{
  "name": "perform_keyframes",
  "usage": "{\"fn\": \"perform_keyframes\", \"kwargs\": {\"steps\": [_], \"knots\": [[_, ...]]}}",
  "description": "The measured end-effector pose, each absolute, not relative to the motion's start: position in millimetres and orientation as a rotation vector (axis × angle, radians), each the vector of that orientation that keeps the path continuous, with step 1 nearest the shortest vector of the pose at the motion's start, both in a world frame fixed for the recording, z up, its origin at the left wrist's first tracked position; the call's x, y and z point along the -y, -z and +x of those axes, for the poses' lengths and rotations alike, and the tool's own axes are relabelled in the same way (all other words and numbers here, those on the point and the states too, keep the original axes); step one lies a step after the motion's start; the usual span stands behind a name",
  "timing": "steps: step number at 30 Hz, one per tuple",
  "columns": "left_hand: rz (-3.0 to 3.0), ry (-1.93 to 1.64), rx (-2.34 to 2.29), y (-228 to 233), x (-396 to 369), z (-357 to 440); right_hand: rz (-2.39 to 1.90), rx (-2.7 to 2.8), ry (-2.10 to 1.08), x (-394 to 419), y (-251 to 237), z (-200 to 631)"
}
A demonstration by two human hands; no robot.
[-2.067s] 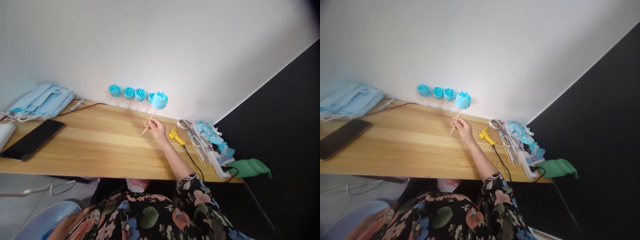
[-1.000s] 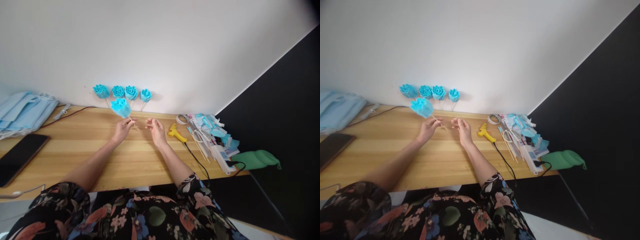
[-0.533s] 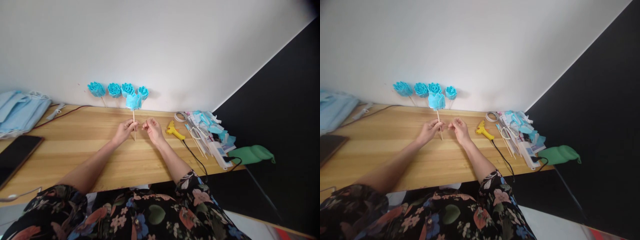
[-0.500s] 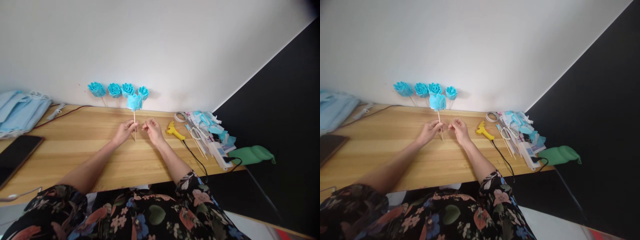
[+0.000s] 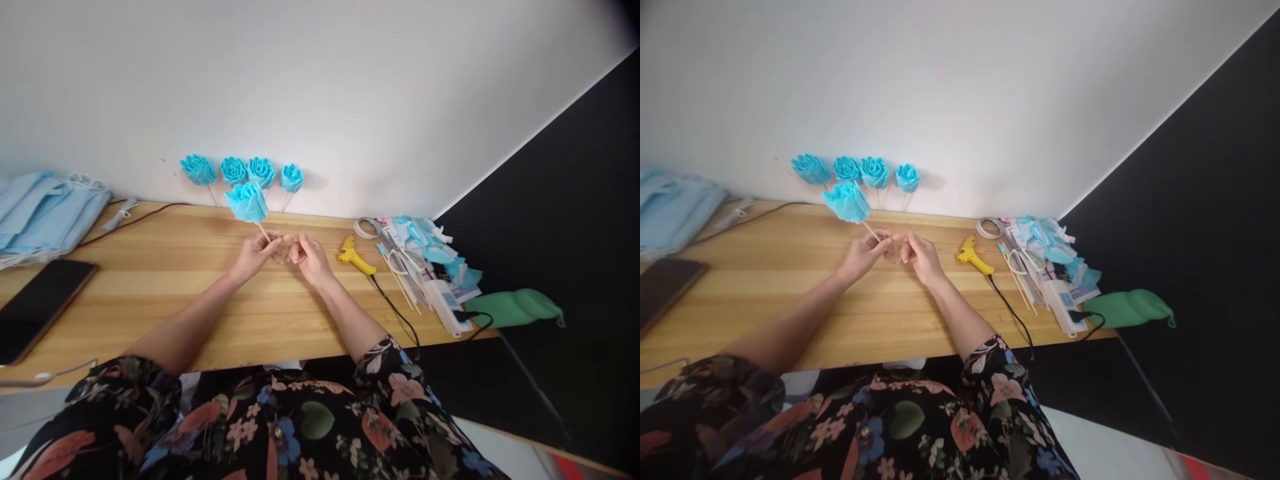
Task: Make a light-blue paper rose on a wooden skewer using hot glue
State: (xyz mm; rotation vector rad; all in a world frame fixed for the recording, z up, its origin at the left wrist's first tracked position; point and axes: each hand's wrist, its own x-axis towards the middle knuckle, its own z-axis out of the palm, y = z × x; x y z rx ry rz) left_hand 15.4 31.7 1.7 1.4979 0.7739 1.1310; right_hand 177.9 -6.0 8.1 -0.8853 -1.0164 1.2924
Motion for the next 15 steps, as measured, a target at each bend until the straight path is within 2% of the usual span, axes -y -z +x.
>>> {"fn": "perform_keyframes", "kwargs": {"steps": [15], "knots": [[1.482, -1.181, -0.836, -3.1, -37.0, 16.1, -1.038, 1.096, -1.169, 6.5, -6.3, 178.1]]}}
